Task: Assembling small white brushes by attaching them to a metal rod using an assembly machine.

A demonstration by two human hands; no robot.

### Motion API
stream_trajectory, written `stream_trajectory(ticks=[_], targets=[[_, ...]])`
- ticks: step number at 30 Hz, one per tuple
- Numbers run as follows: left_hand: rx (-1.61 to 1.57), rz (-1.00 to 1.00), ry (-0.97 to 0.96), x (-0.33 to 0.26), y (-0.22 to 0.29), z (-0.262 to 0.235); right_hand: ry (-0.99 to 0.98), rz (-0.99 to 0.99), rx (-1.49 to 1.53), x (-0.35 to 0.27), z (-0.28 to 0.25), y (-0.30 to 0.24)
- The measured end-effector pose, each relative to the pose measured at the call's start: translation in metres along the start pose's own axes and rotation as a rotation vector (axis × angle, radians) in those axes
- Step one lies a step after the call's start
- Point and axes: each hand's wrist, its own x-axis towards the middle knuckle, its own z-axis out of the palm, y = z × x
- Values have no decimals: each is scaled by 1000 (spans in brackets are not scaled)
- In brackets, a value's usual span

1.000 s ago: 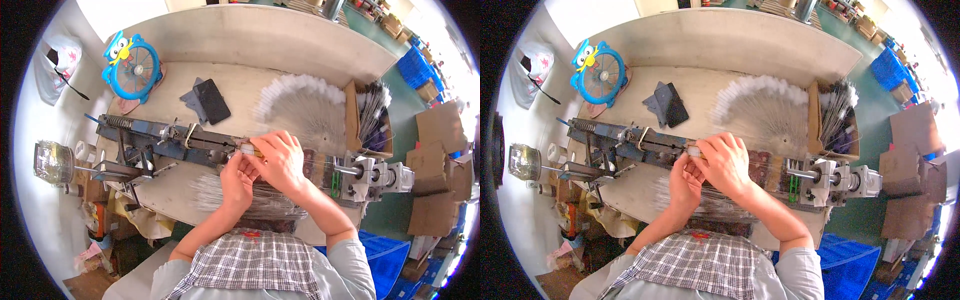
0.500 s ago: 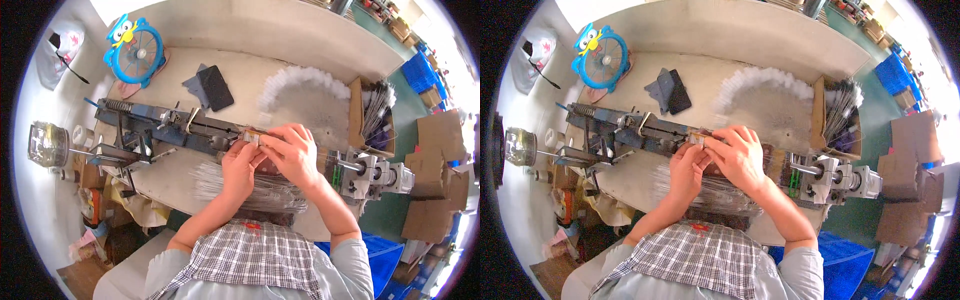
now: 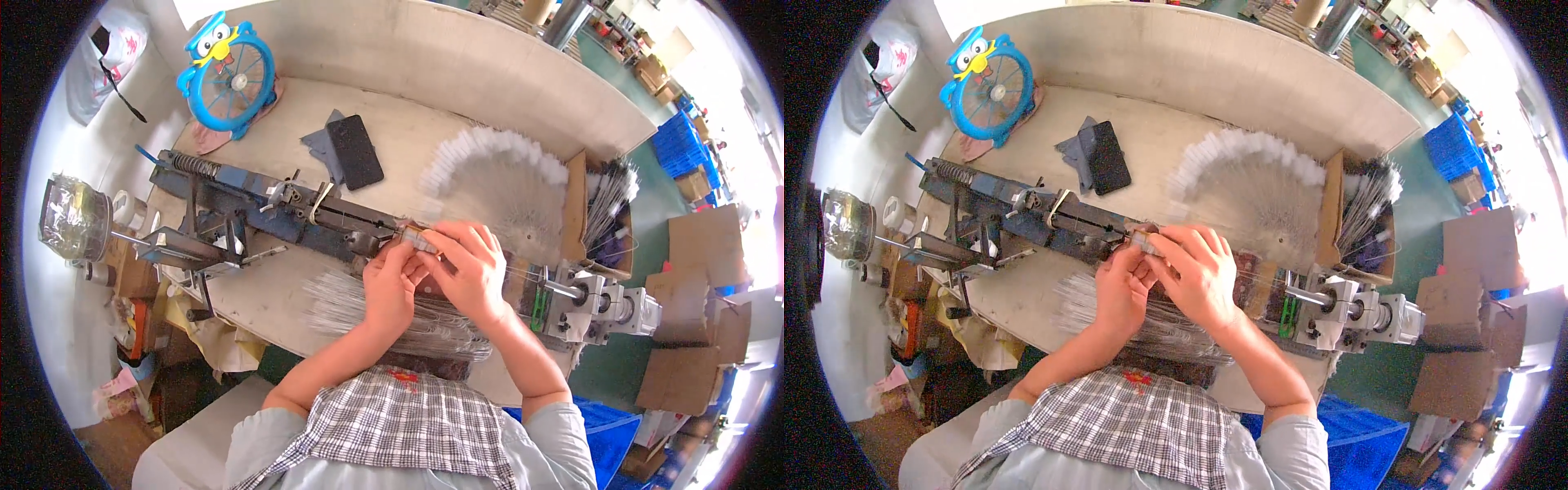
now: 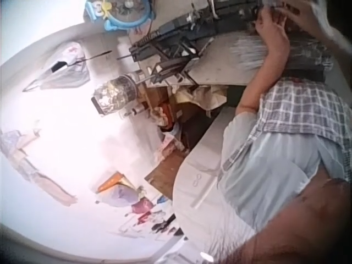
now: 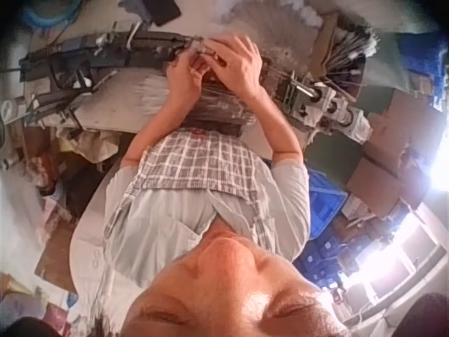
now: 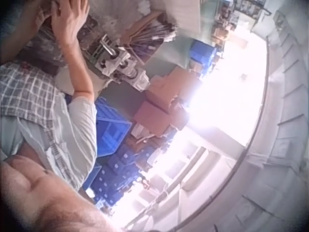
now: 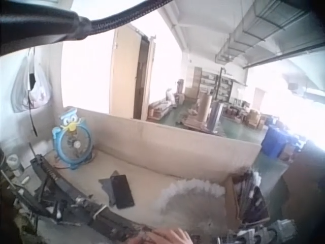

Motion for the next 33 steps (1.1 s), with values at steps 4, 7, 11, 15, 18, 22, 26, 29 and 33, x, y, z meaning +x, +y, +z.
stream_trajectory(ticks=[4,7,11,15,18,22,26,29,33], targets=[[38,27,-20,-3,1,7,-20,-11,-36,-3,-2,5],[42,35,-6,-3,0,7,-41,-15,-37,-2,-4,6],[37,27,-10,-2,1,6,-63,-7,-24,-1,-5,5],[85,31,6,-2,1,9,-79,-19,-12,2,-4,5],[136,31,-25,-4,4,9,-55,-25,-10,7,-15,0],[82,3,-22,-5,7,7,-114,51,-126,7,-35,0],[148,-11,-29,-10,10,2,-202,-12,-182,-7,-33,6],[210,-50,-56,-15,13,8,-168,11,-151,-14,-35,6],[271,-71,-44,-15,14,15,-165,26,-147,-13,-42,9]])
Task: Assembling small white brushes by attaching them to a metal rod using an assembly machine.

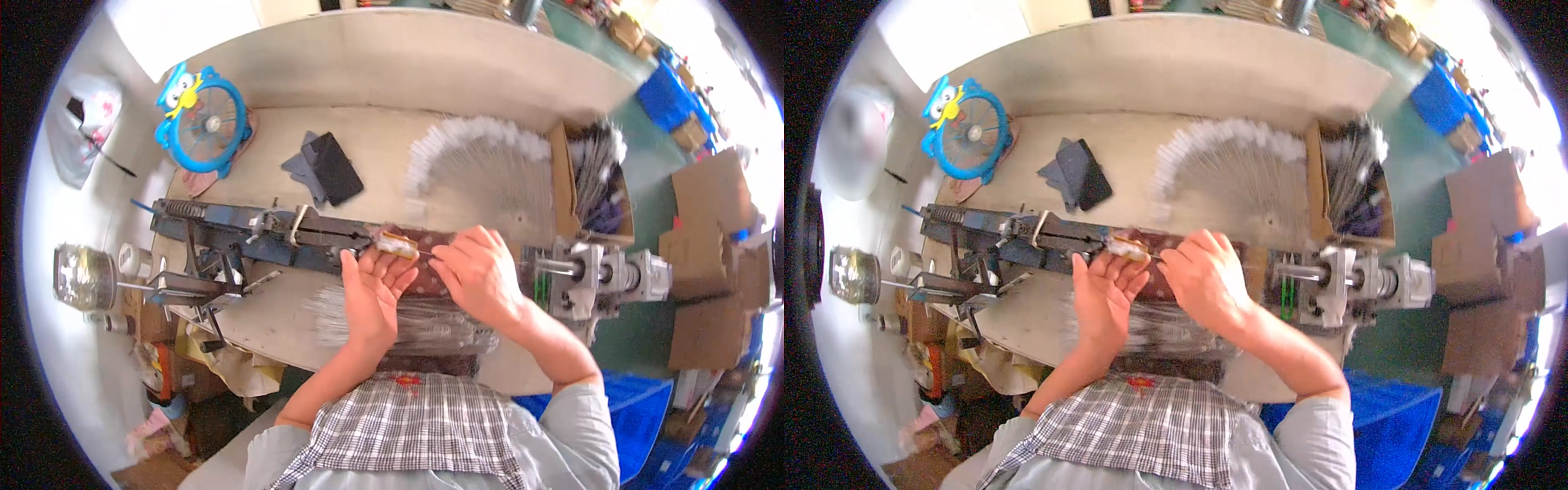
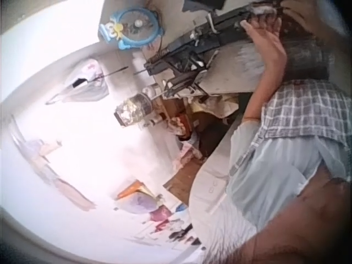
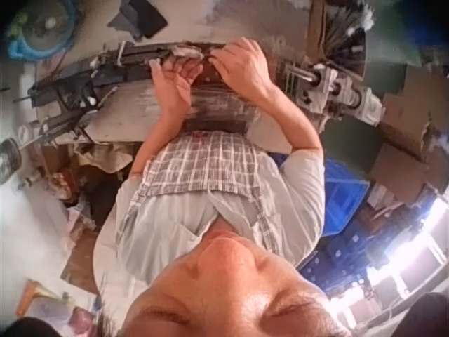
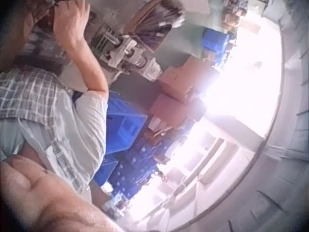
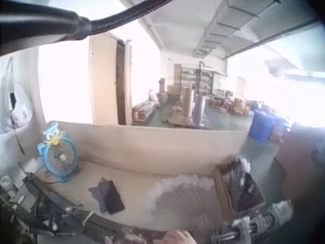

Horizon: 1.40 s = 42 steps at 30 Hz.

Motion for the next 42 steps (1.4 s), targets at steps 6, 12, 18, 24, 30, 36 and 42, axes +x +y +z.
stream_trajectory(ticks=[6,12,18,24,30,36,42], targets=[[116,-49,112,-6,-7,-14,164,-51,63,-16,-19,1],[283,151,228,-28,31,-112,-70,161,24,-77,-16,13],[-25,528,921,-59,117,-319,-334,628,71,-100,8,20],[-42,596,1083,-63,145,-357,-338,591,199,-93,-3,18],[-102,308,746,-42,57,-258,-367,374,137,-98,-17,22],[439,-8,160,-8,-4,-71,-410,229,71,-98,-14,25],[-477,-411,-266,-32,14,17,-474,315,37,-92,-17,17]])
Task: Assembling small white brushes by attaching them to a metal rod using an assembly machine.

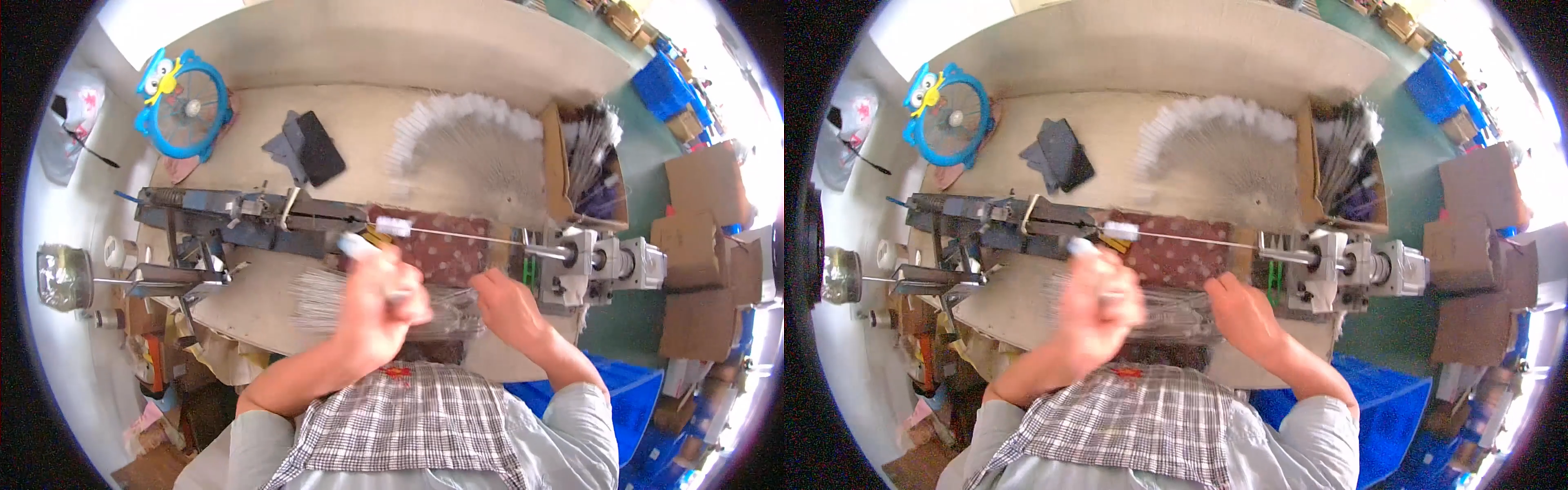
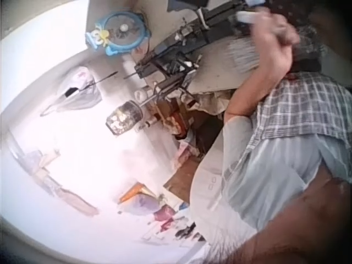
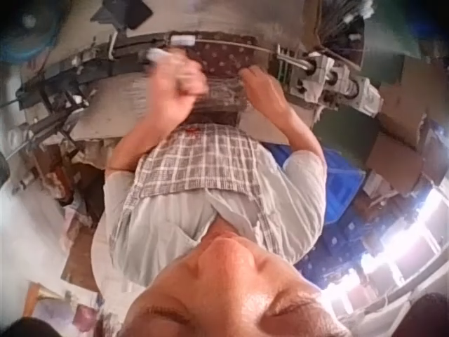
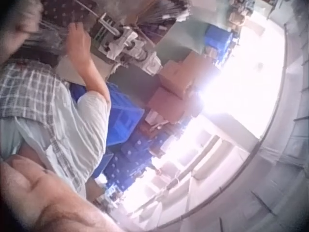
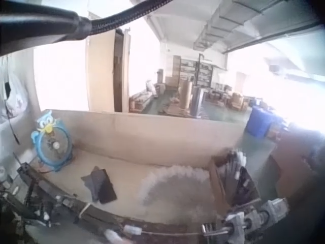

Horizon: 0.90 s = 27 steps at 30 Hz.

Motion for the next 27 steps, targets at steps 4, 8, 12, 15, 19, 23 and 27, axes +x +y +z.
stream_trajectory(ticks=[4,8,12,15,19,23,27], targets=[[-22,-109,55,-20,54,14,16,-80,-100,1,-36,-5],[203,76,156,-54,44,-22,312,21,-293,-1,-100,12],[943,-83,-103,-26,19,-34,507,151,-12,17,-122,16],[1657,533,-325,32,-17,-7,462,18,110,35,-97,23],[2269,939,-278,110,-42,-20,405,88,153,48,-77,23],[2708,771,-219,156,-29,-23,292,62,-9,52,-64,45],[2854,945,-93,181,-2,-39,1,73,304,51,-94,16]])
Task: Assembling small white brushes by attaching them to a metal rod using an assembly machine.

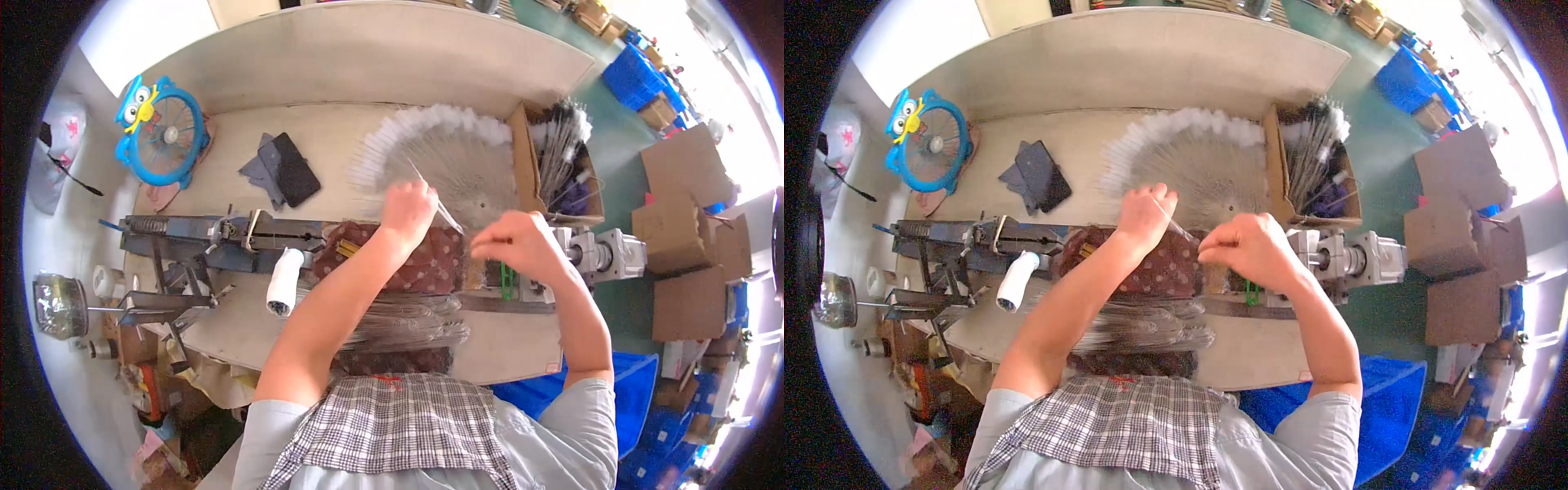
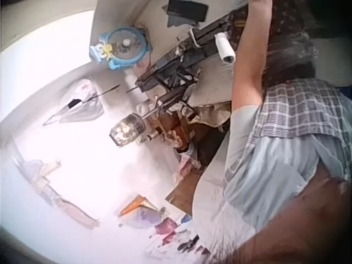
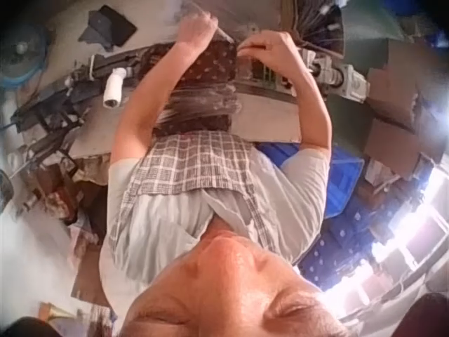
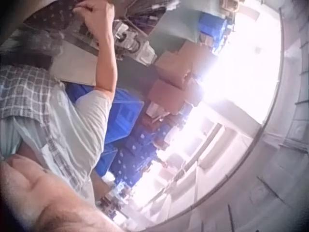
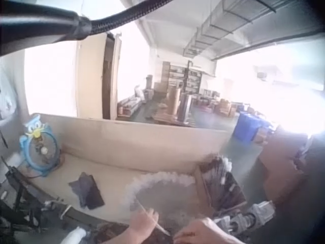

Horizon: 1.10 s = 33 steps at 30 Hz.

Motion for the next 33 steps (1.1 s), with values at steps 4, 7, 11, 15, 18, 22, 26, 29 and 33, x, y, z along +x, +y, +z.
stream_trajectory(ticks=[4,7,11,15,18,22,26,29,33], targets=[[-400,40,179,-44,4,-52,210,-384,-146,9,6,-18],[-558,-118,177,-102,0,-89,320,-336,-278,24,8,3],[-616,-402,193,-162,-17,-95,117,-80,-398,11,3,36],[-704,-595,163,-178,-16,-106,-44,90,-82,6,-8,14],[-850,-650,105,-163,-7,-115,30,-227,-109,22,7,12],[-1056,-700,0,-159,-1,-109,115,-517,-59,56,50,-24],[-1315,-863,54,-180,-14,-93,169,-554,-38,86,95,-45],[-1415,-1033,90,-185,-30,-101,202,-494,-27,96,114,-55],[-1793,-1121,220,-184,-47,-108,176,-417,-71,97,120,-69]])
